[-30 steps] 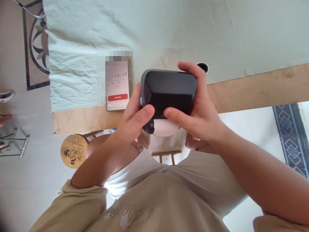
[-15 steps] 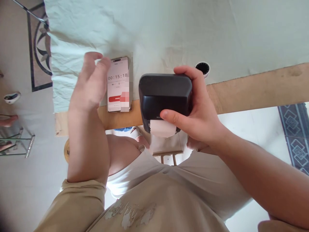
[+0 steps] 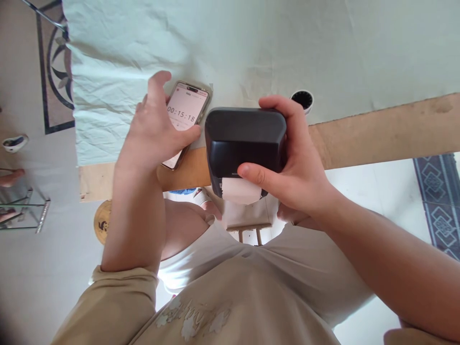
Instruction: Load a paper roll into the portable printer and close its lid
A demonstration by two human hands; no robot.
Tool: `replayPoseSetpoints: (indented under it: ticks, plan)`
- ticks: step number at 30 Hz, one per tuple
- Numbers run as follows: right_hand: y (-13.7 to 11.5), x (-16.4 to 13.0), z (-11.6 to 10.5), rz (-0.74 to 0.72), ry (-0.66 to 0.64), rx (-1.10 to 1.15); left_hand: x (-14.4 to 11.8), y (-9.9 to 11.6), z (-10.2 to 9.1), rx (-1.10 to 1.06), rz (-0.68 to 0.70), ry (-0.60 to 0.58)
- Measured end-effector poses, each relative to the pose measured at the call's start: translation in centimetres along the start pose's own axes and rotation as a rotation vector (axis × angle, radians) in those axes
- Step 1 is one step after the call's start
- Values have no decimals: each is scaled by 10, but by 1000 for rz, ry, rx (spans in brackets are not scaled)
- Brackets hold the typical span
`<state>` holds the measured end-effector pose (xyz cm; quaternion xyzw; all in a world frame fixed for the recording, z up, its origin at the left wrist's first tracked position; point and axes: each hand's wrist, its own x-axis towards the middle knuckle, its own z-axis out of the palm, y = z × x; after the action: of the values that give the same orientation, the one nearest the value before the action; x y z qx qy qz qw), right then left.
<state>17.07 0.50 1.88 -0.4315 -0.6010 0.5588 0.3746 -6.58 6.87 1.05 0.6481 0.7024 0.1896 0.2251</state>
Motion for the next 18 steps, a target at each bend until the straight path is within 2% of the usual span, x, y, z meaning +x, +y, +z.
replayPoseSetpoints:
  ticks: [4, 8, 11, 15, 18]
  plan:
    - [1, 0, 0, -23, 0, -13, 0, -2, -2, -9, 28, -13]
    - [-1, -1, 1, 52, 12, -9, 1, -10, -1, -39, 97, -13]
    - [-1, -2, 2, 43, 16, -16, 1, -8, -2, -11, 65, -8]
    - [2, 0, 2, 7, 1, -27, -3, 0, -5, 73, 25, -60]
    - [2, 0, 1, 17, -1, -13, -2, 0, -4, 9, -8, -48]
